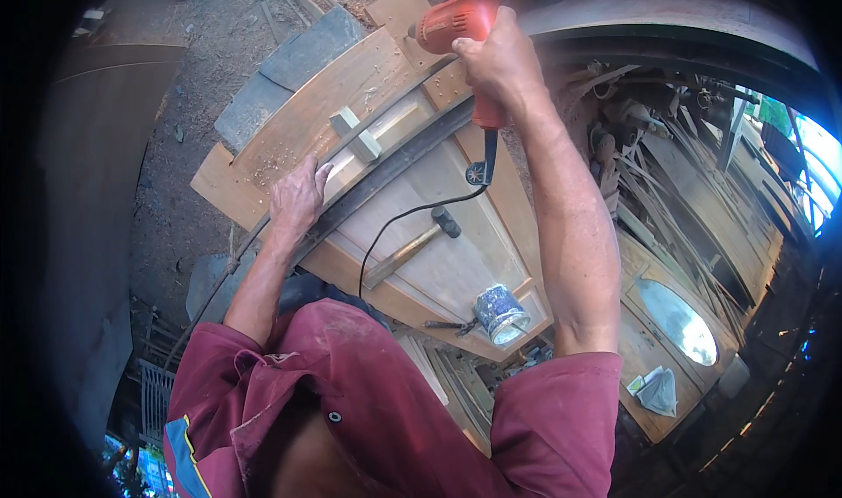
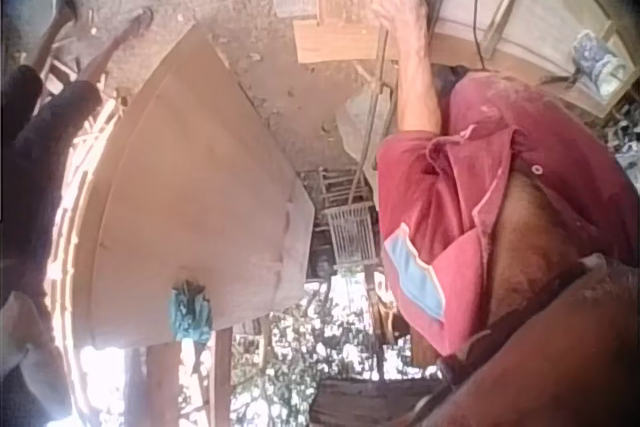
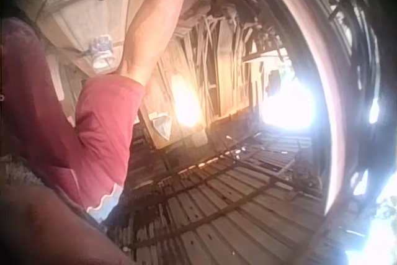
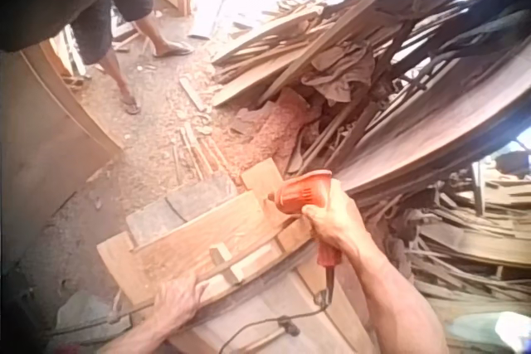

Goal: The person assembles wood panels using a hammer and a power drill. They pick up wooden dowels or plugs from a bucket, hammer them into pre-drilled holes in the wood frame, and then use a drill to secure a small wooden block.

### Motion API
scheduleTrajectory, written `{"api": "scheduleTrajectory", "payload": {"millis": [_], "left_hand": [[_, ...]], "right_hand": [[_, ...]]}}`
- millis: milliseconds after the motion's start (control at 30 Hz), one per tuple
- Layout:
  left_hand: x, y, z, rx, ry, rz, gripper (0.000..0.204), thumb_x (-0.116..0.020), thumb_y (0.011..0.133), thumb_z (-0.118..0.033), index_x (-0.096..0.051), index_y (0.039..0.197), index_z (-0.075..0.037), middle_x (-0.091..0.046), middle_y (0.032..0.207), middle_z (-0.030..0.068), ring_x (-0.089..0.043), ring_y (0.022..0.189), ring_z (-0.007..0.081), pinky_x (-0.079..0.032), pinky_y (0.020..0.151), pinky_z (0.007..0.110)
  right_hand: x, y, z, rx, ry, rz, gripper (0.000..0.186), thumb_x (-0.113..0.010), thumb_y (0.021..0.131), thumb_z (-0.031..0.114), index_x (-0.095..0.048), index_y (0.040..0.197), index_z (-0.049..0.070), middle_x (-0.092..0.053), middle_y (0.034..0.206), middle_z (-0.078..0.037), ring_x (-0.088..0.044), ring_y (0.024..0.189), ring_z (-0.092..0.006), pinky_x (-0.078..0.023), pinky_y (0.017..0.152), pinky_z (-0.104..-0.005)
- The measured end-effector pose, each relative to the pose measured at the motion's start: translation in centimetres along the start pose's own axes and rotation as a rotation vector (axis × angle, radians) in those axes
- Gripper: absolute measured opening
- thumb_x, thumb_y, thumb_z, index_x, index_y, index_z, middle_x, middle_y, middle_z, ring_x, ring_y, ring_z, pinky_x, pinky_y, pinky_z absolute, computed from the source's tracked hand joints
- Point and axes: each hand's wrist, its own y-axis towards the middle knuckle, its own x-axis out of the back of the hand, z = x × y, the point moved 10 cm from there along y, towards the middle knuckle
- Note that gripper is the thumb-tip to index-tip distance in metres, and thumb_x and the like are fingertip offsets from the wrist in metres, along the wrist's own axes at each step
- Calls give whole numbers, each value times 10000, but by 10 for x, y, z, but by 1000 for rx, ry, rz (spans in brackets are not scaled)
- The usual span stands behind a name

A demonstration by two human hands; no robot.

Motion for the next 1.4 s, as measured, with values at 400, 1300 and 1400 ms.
{"api": "scheduleTrajectory", "payload": {"millis": [400, 1300, 1400], "left_hand": [[-1, -1, 2, 13, -1, 5, 381, -495, 1006, -442, -548, 961, -67, -695, 858, 181, -687, 779, 396, -524, 619, 519], [0, -1, 0, -2, -44, -11, 345, -523, 1001, -404, -539, 943, -64, -679, 872, 175, -671, 769, 405, -517, 617, 518], [0, 0, 1, -3, -24, -10, 343, -525, 999, -407, -541, 949, -68, -682, 870, 170, -673, 767, 402, -520, 618, 516]], "right_hand": [[-5, -1, 12, -29, 19, 66, 454, -699, 853, 214, -473, 1134, -63, -689, 795, -194, -702, 650, -270, -562, 623, -385], [-32, 3, -5, -9, -13, 95, 515, -681, 842, 267, -480, 1233, -1, -671, 1083, -289, -649, 1032, -452, -500, 927, -474], [-38, 6, -7, 12, -35, 91, 532, -672, 840, 273, -478, 1270, 28, -673, 1100, -279, -646, 1043, -450, -492, 942, -481]]}}
